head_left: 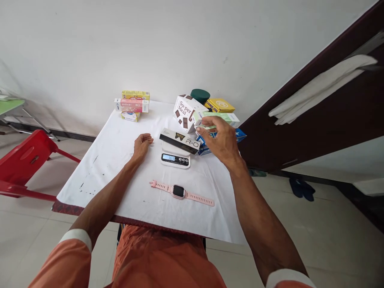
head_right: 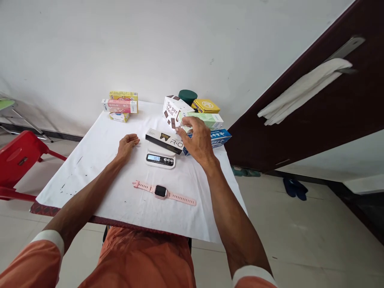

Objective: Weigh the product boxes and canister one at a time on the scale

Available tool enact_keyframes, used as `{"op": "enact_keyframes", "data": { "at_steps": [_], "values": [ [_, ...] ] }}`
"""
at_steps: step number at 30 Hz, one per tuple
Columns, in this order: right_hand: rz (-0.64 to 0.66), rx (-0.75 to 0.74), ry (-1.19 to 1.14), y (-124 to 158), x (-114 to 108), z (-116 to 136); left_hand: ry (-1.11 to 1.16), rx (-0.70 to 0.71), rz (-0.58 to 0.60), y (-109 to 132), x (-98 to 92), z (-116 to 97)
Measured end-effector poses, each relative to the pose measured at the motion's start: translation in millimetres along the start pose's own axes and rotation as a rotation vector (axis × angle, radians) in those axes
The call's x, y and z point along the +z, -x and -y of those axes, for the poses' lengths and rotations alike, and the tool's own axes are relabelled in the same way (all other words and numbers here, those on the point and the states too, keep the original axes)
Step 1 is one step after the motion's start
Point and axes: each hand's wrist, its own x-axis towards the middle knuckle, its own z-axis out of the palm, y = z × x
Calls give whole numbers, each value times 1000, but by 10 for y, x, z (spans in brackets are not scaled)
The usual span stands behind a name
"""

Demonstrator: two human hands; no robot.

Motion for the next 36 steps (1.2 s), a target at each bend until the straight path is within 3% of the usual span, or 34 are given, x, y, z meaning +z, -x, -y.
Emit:
{"op": "enact_keyframes", "data": {
  "at_steps": [5,16,20,28,32,36],
  "values": [
    [-143,46,12,64,-197,-30,-3,3,5,-4,-8,-5],
    [-239,24,-49,20,-134,-210,20,-6,-12,-1,15,-23],
    [-114,40,-88,4,-44,-298,32,-7,-8,4,18,-28],
    [361,17,104,-106,344,-276,37,-12,-24,1,18,-23],
    [481,2,182,-177,473,-166,32,-16,-26,6,23,-27],
    [507,-10,212,-197,539,-31,32,-16,-17,12,23,-39]
  ]
}}
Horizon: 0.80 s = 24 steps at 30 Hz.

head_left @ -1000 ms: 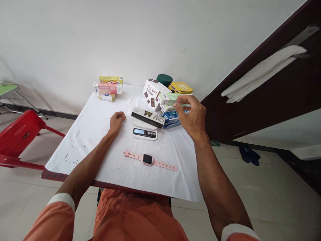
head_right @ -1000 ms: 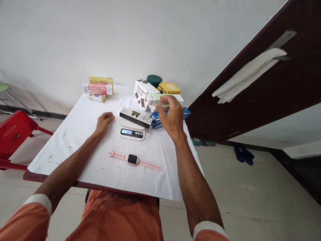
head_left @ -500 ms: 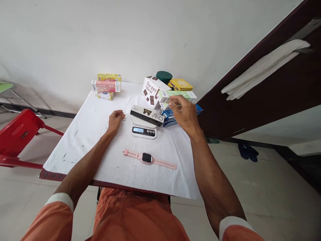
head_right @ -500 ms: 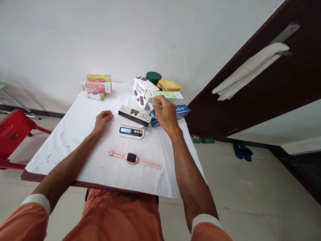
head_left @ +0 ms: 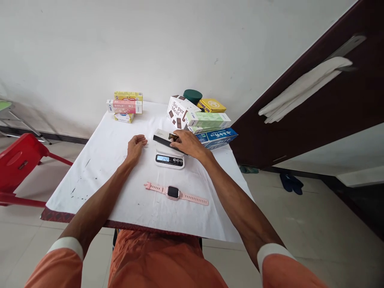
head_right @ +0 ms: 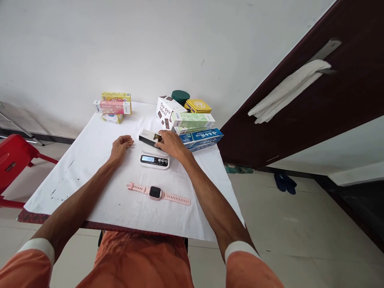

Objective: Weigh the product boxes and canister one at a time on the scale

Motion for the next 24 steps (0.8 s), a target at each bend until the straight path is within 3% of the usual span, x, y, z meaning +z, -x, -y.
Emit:
{"op": "enact_keyframes", "data": {
  "at_steps": [17,21,24],
  "values": [
    [85,29,108,-180,-5,259,-12,11,29,-41,-35,11],
    [50,23,114,-34,-110,331,-14,9,37,-49,-42,8],
    [-41,-17,116,207,-329,294,-26,17,37,-42,-38,5]
  ]
}}
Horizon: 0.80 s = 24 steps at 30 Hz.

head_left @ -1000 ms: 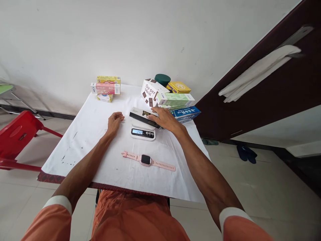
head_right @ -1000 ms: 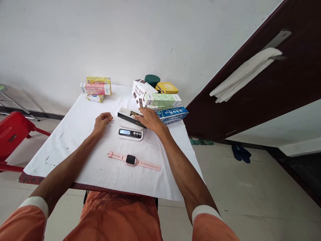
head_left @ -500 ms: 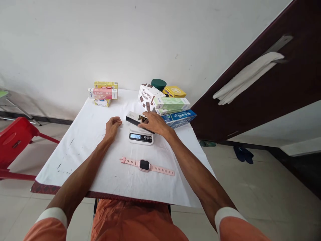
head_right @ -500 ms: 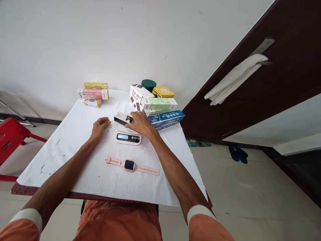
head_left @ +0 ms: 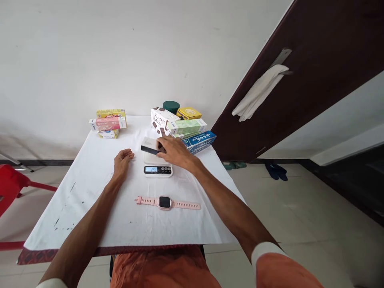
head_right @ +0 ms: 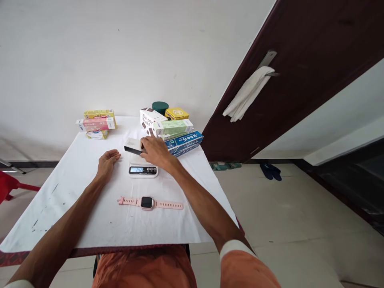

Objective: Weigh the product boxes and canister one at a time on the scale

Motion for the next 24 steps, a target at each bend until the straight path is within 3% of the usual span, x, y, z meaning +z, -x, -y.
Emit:
{"op": "enact_keyframes", "data": {
  "at_steps": [4,8,13,20,24],
  "values": [
    [-139,-23,35,255,-376,-364,-2,7,-13,8,12,-6],
    [-143,21,95,309,-561,-895,-7,7,-18,18,12,-11],
    [-118,61,129,246,-377,-1293,-5,12,-12,14,0,3],
    [-213,63,167,288,-57,-1403,12,17,-29,12,2,34],
    [-164,71,137,244,14,-1521,5,16,-21,47,18,18]
  ]
}}
